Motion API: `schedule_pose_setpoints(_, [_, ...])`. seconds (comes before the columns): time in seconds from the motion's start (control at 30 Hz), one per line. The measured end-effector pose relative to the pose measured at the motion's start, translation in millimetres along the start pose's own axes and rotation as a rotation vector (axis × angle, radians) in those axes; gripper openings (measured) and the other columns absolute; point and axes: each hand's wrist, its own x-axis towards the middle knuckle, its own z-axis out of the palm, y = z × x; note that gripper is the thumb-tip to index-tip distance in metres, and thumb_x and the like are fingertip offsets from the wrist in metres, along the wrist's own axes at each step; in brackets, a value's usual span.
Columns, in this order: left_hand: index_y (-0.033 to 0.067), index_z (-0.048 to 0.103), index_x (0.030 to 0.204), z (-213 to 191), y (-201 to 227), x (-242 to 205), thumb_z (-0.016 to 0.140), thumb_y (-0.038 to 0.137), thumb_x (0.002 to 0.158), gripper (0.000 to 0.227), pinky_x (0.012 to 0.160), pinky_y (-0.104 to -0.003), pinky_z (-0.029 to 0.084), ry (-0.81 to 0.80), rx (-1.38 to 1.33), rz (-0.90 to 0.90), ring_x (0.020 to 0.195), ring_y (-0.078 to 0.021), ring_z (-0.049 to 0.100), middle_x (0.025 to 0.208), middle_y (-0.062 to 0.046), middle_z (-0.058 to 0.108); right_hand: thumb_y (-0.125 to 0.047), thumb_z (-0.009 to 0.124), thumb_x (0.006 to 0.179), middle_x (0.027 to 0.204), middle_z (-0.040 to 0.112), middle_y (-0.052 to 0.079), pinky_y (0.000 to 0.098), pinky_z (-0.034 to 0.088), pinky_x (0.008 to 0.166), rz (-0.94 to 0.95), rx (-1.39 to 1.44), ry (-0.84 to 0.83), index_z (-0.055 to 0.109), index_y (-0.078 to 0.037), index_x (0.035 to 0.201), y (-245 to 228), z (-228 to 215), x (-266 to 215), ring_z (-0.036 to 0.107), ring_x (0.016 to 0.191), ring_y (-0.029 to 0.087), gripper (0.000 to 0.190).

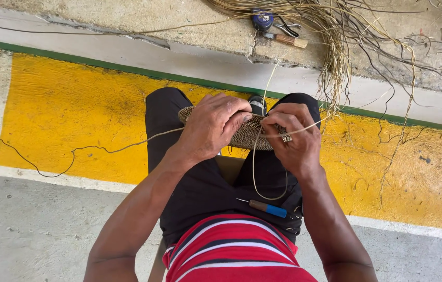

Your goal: Weaving a basket base using thin wooden or bamboo strips by hand.

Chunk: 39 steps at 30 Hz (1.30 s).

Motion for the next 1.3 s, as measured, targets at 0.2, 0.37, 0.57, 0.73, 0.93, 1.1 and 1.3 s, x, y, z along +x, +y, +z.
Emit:
schedule_pose_setpoints(0.2, [0.0105, 0.068, 0.107, 2.1, -10.1, 13.3, 0.068, 0.022, 0.101, 0.013, 0.08, -0.04, 0.048, -0.046, 0.014, -0.061, 0.082, -0.0222, 0.065, 0.086, -0.004, 0.069, -0.017, 0.068, 0.103, 0.115, 0.065, 0.006, 0.0304, 0.062, 0.086, 0.266, 0.518, 0.191, 0.062, -0.011, 0.116, 38.3, 0.4, -11.0, 0.067, 0.101, 0.013, 0.015])
schedule_pose_setpoints(0.37, [0.0096, 0.066, 0.104, 18.8, -42.4, 29.8, 0.062, 0.023, 0.105, 0.014, 0.076, -0.039, 0.053, -0.063, 0.045, -0.075, 0.077, -0.0174, 0.067, 0.086, -0.002, 0.071, -0.021, 0.062, 0.109, 0.107, 0.069, 0.005, 0.0332, 0.063, 0.084, 0.591, 0.255, 0.156, 0.066, -0.01, 0.114, 83.1, 10.2, -57.1, 0.069, 0.096, 0.015, 0.012])
schedule_pose_setpoints(0.57, [0.0114, 0.069, 0.1, 29.6, -66.9, 56.4, 0.061, 0.025, 0.104, 0.016, 0.068, -0.037, 0.055, -0.172, -0.002, -0.181, 0.069, -0.0161, 0.067, 0.081, -0.003, 0.071, -0.012, 0.068, 0.104, 0.108, 0.068, 0.008, 0.0326, 0.056, 0.087, 0.465, 0.082, 0.085, 0.068, -0.005, 0.114, 36.2, -4.3, -49.4, 0.068, 0.097, 0.017, 0.012])
schedule_pose_setpoints(0.73, [0.0099, 0.068, 0.098, 28.3, -70.4, 57.1, 0.06, 0.024, 0.105, 0.018, 0.07, -0.037, 0.056, -0.161, 0.018, -0.154, 0.073, -0.0152, 0.068, 0.081, -0.002, 0.07, -0.014, 0.067, 0.106, 0.105, 0.069, 0.006, 0.0305, 0.055, 0.083, 0.503, 0.082, 0.079, 0.069, -0.006, 0.114, 53.2, -3.3, -41.7, 0.067, 0.092, 0.016, 0.012])
schedule_pose_setpoints(0.93, [0.0094, 0.07, 0.1, 9.1, -16.6, 38.7, 0.064, 0.025, 0.103, 0.017, 0.074, -0.04, 0.053, -0.181, 0.126, -0.05, 0.079, -0.0216, 0.066, 0.086, -0.005, 0.07, -0.02, 0.062, 0.11, 0.102, 0.072, 0.003, 0.0301, 0.059, 0.076, 0.474, 0.237, 0.014, 0.069, -0.008, 0.116, 59.3, 0.0, -5.1, 0.069, 0.088, 0.014, 0.015])
schedule_pose_setpoints(1.1, [0.0085, 0.068, 0.103, 0.2, 4.8, 19.0, 0.069, 0.02, 0.101, 0.012, 0.082, -0.04, 0.051, -0.067, 0.057, -0.01, 0.093, -0.025, 0.066, 0.096, -0.004, 0.072, -0.017, 0.066, 0.11, 0.106, 0.074, 0.008, 0.0335, 0.058, 0.079, 0.233, 0.255, -0.041, 0.069, -0.007, 0.116, 28.9, 0.8, 13.8, 0.07, 0.092, 0.017, 0.012])
schedule_pose_setpoints(1.3, [0.0098, 0.067, 0.119, 0.3, 13.5, 16.6, 0.072, 0.015, 0.098, 0.022, 0.081, -0.041, 0.051, -0.082, 0.021, -0.029, 0.09, -0.0241, 0.067, 0.096, -0.006, 0.07, -0.003, 0.079, 0.089, 0.106, 0.071, 0.009, 0.042, 0.055, 0.079, -0.203, -0.03, 0.04, 0.065, -0.004, 0.112, -14.2, -20.0, 7.4, 0.068, 0.091, 0.031, 0.027])
